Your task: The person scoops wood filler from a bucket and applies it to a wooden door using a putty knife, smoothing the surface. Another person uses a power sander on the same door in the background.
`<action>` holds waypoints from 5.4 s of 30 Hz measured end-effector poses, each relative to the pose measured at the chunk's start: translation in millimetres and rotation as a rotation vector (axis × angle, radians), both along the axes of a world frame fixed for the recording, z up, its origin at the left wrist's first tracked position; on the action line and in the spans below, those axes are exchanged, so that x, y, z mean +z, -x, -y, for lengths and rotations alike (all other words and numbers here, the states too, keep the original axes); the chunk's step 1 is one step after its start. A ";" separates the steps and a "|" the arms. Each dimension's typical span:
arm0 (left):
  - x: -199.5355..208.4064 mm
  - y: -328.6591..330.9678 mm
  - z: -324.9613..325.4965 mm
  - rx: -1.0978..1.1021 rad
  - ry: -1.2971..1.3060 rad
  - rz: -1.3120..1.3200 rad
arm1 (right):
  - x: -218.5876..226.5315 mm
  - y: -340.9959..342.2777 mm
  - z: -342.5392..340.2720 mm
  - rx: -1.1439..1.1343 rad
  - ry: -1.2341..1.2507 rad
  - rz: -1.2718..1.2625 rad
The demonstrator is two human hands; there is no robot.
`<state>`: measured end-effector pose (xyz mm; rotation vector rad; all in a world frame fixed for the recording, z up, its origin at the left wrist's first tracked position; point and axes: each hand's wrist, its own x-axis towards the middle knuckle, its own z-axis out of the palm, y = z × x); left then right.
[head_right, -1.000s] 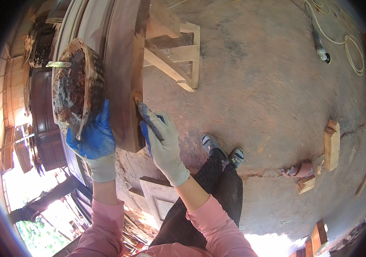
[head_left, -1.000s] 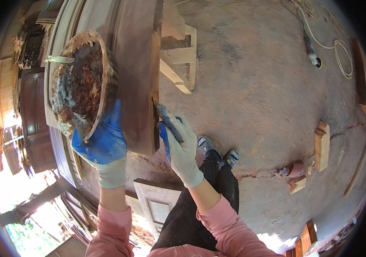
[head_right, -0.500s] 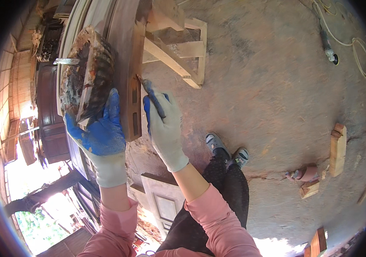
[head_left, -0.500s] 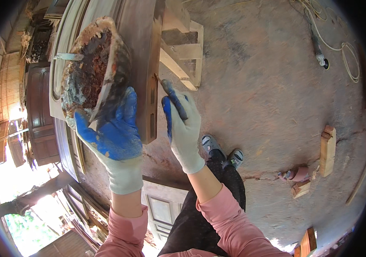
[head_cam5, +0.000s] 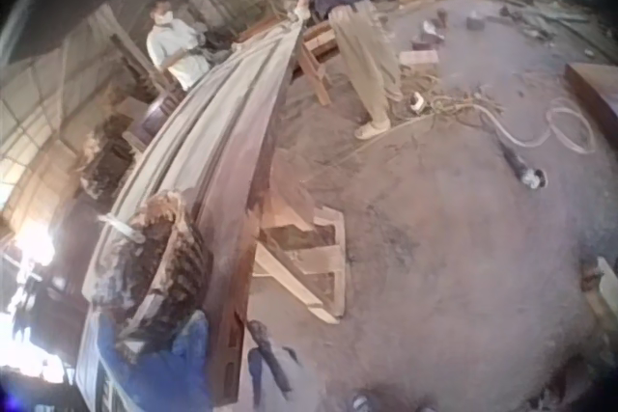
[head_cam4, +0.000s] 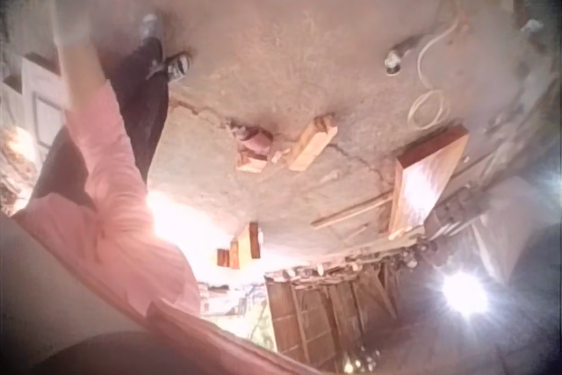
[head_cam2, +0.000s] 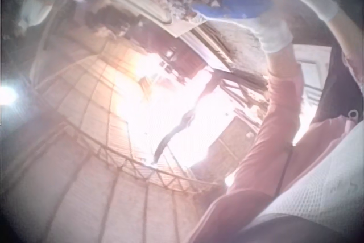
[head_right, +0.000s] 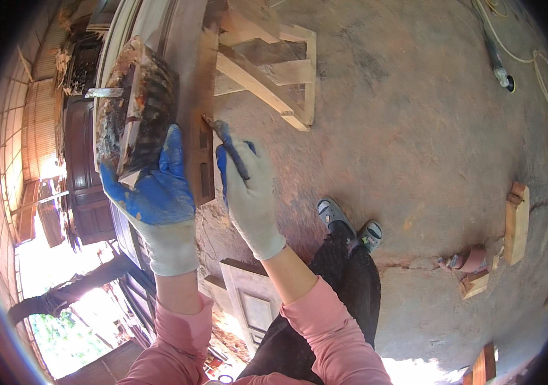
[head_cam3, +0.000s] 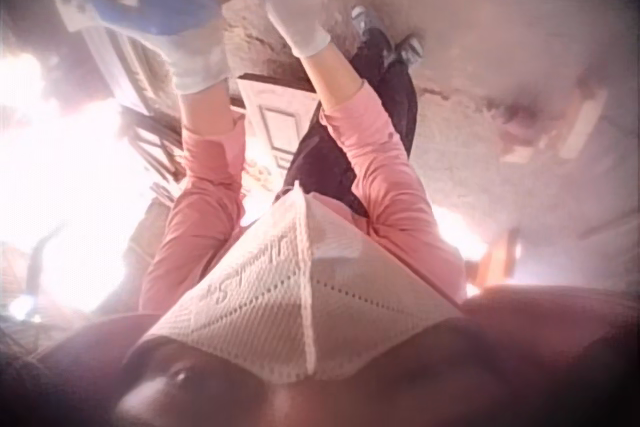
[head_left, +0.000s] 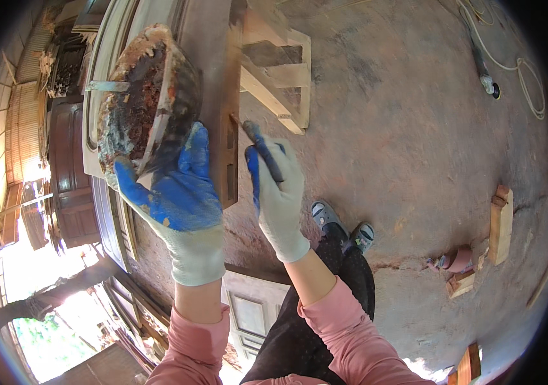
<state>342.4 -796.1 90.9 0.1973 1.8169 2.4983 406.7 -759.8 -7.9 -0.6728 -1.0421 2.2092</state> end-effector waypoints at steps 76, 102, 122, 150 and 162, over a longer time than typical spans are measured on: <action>-6.0 -0.5 9.0 0.019 -0.134 0.077 | -7.6 -16.9 -13.6 0.087 0.354 0.062; -9.1 -0.1 9.3 -0.028 -0.169 0.078 | 5.2 -20.2 12.5 0.021 -0.442 0.087; -6.5 -1.8 4.7 -0.010 -0.101 0.040 | 0.8 -20.7 -4.1 0.067 -0.178 0.052; -6.2 -2.8 2.1 0.034 -0.084 0.018 | -7.5 -9.3 -30.3 0.169 0.746 -0.109; -9.0 -1.5 6.7 -0.014 -0.137 0.046 | -42.3 22.8 -19.4 0.408 0.984 -0.332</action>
